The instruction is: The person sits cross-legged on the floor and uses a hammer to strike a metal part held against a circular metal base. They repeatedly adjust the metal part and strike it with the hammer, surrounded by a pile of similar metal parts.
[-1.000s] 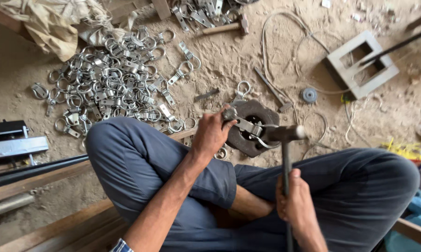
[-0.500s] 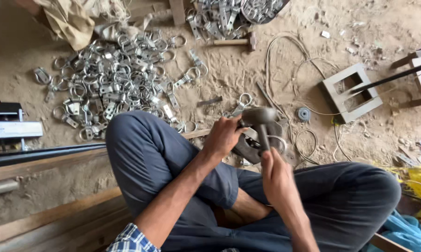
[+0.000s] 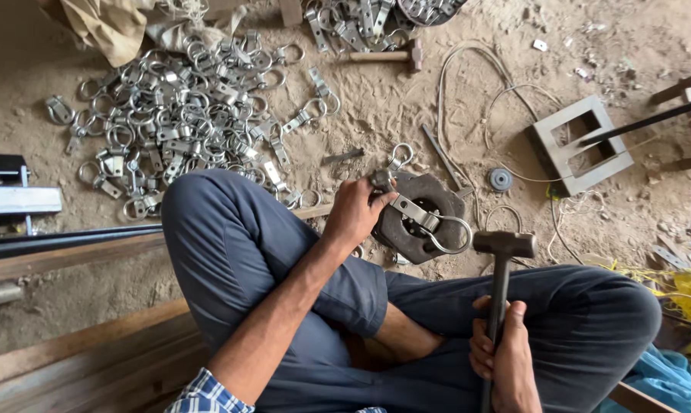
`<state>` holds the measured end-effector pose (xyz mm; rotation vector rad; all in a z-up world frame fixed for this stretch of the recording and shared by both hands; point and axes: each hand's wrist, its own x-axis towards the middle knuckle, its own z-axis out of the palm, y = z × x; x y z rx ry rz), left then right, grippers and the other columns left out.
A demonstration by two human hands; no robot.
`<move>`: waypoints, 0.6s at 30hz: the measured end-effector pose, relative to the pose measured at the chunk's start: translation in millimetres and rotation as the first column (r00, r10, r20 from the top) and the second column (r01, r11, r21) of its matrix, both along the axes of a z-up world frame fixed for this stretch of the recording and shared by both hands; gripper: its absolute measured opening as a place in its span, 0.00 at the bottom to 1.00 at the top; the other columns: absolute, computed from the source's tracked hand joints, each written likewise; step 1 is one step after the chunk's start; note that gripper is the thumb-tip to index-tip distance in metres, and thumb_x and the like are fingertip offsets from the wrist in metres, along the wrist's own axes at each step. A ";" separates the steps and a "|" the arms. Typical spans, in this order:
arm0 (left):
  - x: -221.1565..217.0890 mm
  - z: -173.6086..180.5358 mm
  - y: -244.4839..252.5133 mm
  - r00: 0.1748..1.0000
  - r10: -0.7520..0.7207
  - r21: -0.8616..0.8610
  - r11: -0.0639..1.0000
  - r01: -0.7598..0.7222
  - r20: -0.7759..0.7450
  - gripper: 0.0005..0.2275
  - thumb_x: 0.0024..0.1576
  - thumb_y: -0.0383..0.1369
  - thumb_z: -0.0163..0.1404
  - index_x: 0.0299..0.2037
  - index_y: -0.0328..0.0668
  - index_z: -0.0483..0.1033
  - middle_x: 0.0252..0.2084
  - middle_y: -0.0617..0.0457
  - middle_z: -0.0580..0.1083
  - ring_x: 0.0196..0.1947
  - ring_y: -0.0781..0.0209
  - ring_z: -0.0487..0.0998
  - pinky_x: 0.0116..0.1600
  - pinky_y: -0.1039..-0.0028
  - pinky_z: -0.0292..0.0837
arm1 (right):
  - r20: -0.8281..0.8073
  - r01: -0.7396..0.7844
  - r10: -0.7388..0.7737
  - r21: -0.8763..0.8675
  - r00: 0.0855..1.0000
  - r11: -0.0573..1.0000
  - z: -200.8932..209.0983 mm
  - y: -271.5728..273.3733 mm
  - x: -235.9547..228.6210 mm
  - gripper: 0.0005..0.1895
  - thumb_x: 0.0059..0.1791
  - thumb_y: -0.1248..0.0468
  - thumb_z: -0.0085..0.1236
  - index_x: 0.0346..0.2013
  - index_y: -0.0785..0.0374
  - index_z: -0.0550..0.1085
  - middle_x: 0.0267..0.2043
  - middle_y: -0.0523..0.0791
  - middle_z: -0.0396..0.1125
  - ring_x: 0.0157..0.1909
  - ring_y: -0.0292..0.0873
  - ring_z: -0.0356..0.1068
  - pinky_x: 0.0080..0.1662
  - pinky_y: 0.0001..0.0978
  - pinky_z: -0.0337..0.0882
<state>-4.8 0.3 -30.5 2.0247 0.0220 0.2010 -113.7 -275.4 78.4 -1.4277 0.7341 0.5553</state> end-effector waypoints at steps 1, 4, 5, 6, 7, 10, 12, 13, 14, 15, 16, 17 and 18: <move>0.0 0.6 0.6 1.000 0.014 0.008 1.000 -0.014 -0.003 0.09 0.59 0.34 0.59 0.42 0.38 0.79 0.33 0.46 0.81 0.31 0.52 0.84 0.35 0.62 0.76 | -0.051 0.042 -0.042 0.005 0.998 0.999 2.3 2.5 3.1 0.33 0.56 0.37 0.23 0.46 0.62 0.65 0.14 0.39 0.45 0.11 0.32 0.41 0.14 0.25 0.44; 1.9 5.0 0.6 0.987 0.042 -0.027 0.999 -0.047 -0.153 0.08 0.60 0.35 0.56 0.43 0.41 0.79 0.33 0.51 0.81 0.25 0.54 0.80 0.30 0.63 0.74 | 0.002 0.082 -0.082 0.069 0.997 0.994 5.5 5.5 12.9 0.28 0.57 0.40 0.27 0.49 0.59 0.65 0.16 0.38 0.43 0.12 0.30 0.40 0.15 0.23 0.43; 2.8 5.7 -0.8 0.974 0.047 -0.048 0.997 -0.059 -0.223 0.08 0.60 0.36 0.54 0.44 0.43 0.79 0.32 0.53 0.81 0.23 0.55 0.78 0.28 0.64 0.74 | 0.019 0.089 -0.091 0.082 0.996 0.993 5.1 4.4 14.8 0.26 0.57 0.41 0.29 0.50 0.58 0.64 0.17 0.38 0.44 0.13 0.30 0.40 0.15 0.22 0.44; 2.7 5.0 -1.1 0.979 0.062 -0.054 0.996 -0.074 -0.197 0.09 0.61 0.37 0.53 0.44 0.43 0.79 0.32 0.53 0.81 0.23 0.57 0.78 0.28 0.65 0.73 | 0.035 0.096 -0.099 0.094 0.994 0.991 4.0 2.1 15.8 0.23 0.58 0.43 0.31 0.51 0.57 0.64 0.18 0.38 0.45 0.13 0.30 0.41 0.16 0.22 0.44; 2.1 2.9 0.2 0.982 0.077 -0.061 0.994 -0.088 -0.170 0.10 0.62 0.38 0.52 0.45 0.42 0.79 0.31 0.53 0.81 0.23 0.60 0.77 0.28 0.67 0.72 | 0.051 0.102 -0.108 0.107 0.993 0.989 1.5 -0.8 15.5 0.21 0.58 0.45 0.32 0.52 0.56 0.64 0.19 0.39 0.46 0.14 0.29 0.41 0.16 0.21 0.45; 3.2 -11.9 4.6 0.993 0.114 -0.165 0.980 -0.111 0.013 0.13 0.69 0.41 0.47 0.50 0.40 0.75 0.36 0.53 0.80 0.31 0.66 0.80 0.35 0.72 0.76 | 0.153 0.089 -0.138 0.290 0.978 0.953 -15.1 -17.5 18.9 0.16 0.60 0.50 0.37 0.53 0.57 0.64 0.24 0.39 0.49 0.16 0.28 0.43 0.17 0.19 0.47; 6.0 -22.6 6.5 0.988 0.155 -0.268 0.951 -0.152 -0.010 0.14 0.72 0.42 0.43 0.54 0.39 0.71 0.41 0.53 0.80 0.34 0.68 0.81 0.35 0.73 0.79 | 0.170 0.125 -0.223 0.454 0.960 0.882 -32.3 -32.8 28.0 0.18 0.62 0.50 0.37 0.57 0.59 0.65 0.27 0.38 0.50 0.19 0.26 0.46 0.19 0.16 0.49; 9.3 -25.5 8.0 0.978 0.174 -0.315 0.928 -0.202 -0.114 0.15 0.71 0.42 0.40 0.57 0.39 0.68 0.42 0.53 0.80 0.33 0.67 0.81 0.33 0.73 0.79 | 0.171 0.138 -0.266 0.531 0.949 0.836 -41.6 -38.8 31.8 0.19 0.63 0.51 0.37 0.59 0.61 0.66 0.29 0.38 0.51 0.21 0.26 0.47 0.20 0.15 0.50; 11.9 -25.9 8.9 0.959 0.184 -0.355 0.900 -0.252 -0.217 0.17 0.71 0.42 0.37 0.60 0.39 0.65 0.44 0.53 0.80 0.31 0.67 0.80 0.30 0.73 0.79 | 0.200 0.158 -0.323 0.571 0.925 0.805 -52.4 -41.6 37.4 0.18 0.63 0.51 0.37 0.58 0.61 0.65 0.30 0.38 0.52 0.21 0.27 0.48 0.21 0.16 0.51; 12.2 -24.2 9.7 0.934 0.211 -0.363 0.878 -0.310 -0.289 0.17 0.70 0.41 0.36 0.63 0.41 0.62 0.44 0.53 0.80 0.29 0.64 0.77 0.29 0.71 0.77 | 0.225 0.174 -0.380 0.611 0.897 0.772 -63.2 -42.3 45.4 0.17 0.64 0.52 0.37 0.58 0.62 0.65 0.31 0.39 0.52 0.22 0.27 0.48 0.22 0.16 0.52; 10.8 -21.1 12.0 0.903 0.236 -0.365 0.855 -0.369 -0.360 0.18 0.69 0.40 0.35 0.66 0.42 0.58 0.43 0.52 0.80 0.27 0.62 0.75 0.29 0.69 0.74 | 0.245 0.186 -0.436 0.651 0.866 0.736 -71.4 -42.5 52.3 0.17 0.65 0.53 0.37 0.58 0.62 0.64 0.32 0.39 0.52 0.23 0.28 0.49 0.23 0.17 0.53; 9.3 -17.5 13.7 0.865 0.257 -0.363 0.829 -0.426 -0.430 0.20 0.68 0.39 0.34 0.70 0.44 0.54 0.43 0.52 0.80 0.26 0.59 0.72 0.29 0.67 0.72 | 0.177 0.281 -0.474 0.612 0.863 0.739 -81.1 -38.2 59.5 0.15 0.64 0.53 0.36 0.55 0.60 0.63 0.31 0.39 0.52 0.22 0.28 0.49 0.23 0.17 0.54; 8.0 -14.6 14.4 0.848 0.247 -0.397 0.799 -0.451 -0.468 0.20 0.68 0.39 0.34 0.69 0.44 0.54 0.44 0.51 0.81 0.29 0.61 0.75 0.32 0.67 0.75 | 0.113 0.373 -0.515 0.561 0.850 0.739 -92.7 -30.4 67.5 0.14 0.62 0.52 0.36 0.52 0.58 0.62 0.30 0.39 0.52 0.22 0.29 0.50 0.22 0.17 0.55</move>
